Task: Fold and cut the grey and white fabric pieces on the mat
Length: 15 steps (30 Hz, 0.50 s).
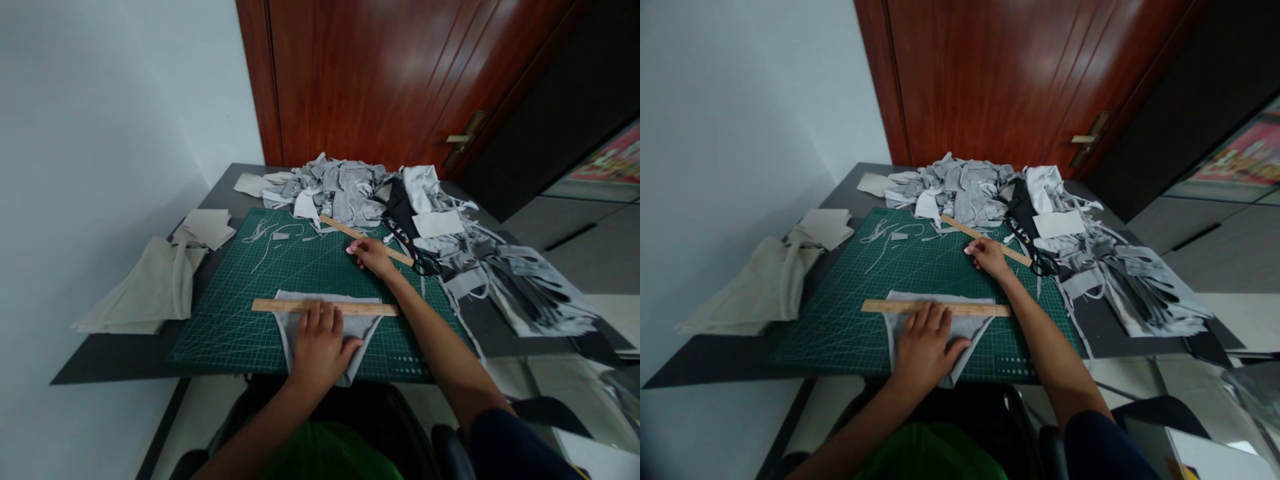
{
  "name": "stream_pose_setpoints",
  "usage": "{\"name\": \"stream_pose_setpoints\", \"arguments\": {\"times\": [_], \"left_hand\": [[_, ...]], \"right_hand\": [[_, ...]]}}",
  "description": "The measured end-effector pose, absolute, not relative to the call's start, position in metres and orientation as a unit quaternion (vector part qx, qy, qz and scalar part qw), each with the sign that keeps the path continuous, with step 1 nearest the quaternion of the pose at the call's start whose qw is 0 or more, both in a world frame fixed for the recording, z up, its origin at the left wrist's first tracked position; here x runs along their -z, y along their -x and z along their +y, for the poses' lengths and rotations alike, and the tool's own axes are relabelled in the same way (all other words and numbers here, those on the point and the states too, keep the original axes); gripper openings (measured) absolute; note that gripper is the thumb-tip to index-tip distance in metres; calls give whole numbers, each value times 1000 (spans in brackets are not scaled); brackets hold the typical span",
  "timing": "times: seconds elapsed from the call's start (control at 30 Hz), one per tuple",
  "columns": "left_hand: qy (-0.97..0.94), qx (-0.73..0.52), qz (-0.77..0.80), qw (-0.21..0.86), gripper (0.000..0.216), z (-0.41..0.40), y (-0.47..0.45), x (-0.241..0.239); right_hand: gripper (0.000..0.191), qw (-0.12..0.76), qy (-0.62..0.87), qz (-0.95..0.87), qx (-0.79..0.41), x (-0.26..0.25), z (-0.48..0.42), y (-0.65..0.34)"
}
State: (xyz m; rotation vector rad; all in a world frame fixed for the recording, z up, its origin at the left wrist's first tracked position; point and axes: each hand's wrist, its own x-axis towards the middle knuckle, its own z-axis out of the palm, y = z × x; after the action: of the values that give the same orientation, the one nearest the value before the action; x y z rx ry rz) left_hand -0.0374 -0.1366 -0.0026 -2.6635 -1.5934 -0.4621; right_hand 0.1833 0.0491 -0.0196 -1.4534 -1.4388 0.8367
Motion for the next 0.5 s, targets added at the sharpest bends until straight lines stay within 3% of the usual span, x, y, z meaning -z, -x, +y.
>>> {"name": "stream_pose_setpoints", "arguments": {"times": [0.2, 0.5], "left_hand": [[847, 152, -509, -10, 62, -133, 39, 3], [876, 144, -459, -30, 70, -83, 57, 17]], "right_hand": [[16, 419, 591, -617, -308, 17, 48, -184], [13, 405, 614, -665, -133, 8, 39, -175]]}}
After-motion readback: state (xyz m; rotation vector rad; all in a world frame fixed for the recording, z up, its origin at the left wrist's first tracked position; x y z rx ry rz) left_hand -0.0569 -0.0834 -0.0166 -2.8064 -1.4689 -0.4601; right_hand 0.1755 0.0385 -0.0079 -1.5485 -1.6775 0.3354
